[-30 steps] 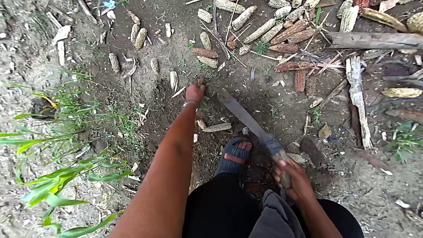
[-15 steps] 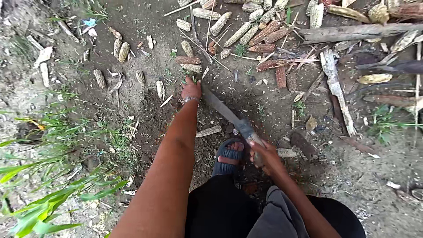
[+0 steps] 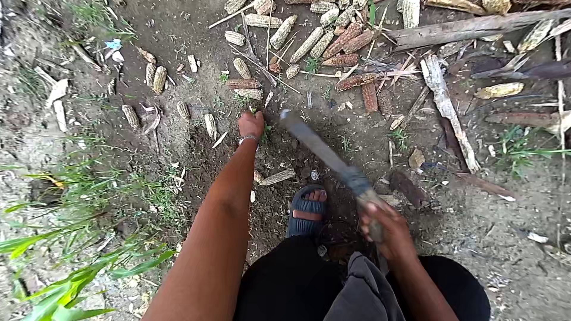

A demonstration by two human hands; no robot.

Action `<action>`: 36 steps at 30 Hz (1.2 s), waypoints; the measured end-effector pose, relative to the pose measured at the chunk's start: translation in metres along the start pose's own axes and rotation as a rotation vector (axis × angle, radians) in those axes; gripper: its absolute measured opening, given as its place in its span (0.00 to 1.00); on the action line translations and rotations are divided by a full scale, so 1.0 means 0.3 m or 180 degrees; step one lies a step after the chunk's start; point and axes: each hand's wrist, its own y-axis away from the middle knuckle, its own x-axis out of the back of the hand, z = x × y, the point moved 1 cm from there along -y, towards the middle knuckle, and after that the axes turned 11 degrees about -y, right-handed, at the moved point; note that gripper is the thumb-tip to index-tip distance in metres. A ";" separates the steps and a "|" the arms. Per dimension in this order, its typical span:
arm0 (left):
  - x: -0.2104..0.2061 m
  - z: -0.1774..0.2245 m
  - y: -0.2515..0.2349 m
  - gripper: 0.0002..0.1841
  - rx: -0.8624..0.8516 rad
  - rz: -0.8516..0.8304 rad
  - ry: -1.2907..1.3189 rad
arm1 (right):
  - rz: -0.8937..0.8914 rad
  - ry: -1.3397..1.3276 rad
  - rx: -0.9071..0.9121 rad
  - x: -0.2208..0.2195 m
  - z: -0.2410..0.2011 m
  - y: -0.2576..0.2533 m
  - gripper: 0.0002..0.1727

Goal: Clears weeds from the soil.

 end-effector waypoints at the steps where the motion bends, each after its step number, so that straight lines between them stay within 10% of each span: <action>1: -0.003 0.004 0.009 0.27 -0.0126 0.0078 0.0094 | 0.0127 -0.0226 0.0011 0.027 -0.020 0.014 0.14; 11: -0.023 0.450 0.068 0.26 -0.1673 0.0298 -0.0358 | 0.0452 -0.0080 0.0230 -0.192 -0.071 -0.377 0.15; 17: -0.043 0.701 0.031 0.37 -0.1332 0.0223 -0.1070 | 0.0444 -0.0485 -0.0206 -0.026 -0.030 -0.183 0.17; 26: -0.038 0.747 -0.040 0.25 -0.1323 0.0216 -0.1765 | 0.1166 -0.0964 0.0177 0.515 -0.058 0.581 0.17; 36: -0.105 0.777 0.205 0.25 -0.1697 0.0320 -0.1162 | 0.1272 0.0301 0.1077 0.482 -0.085 0.293 0.17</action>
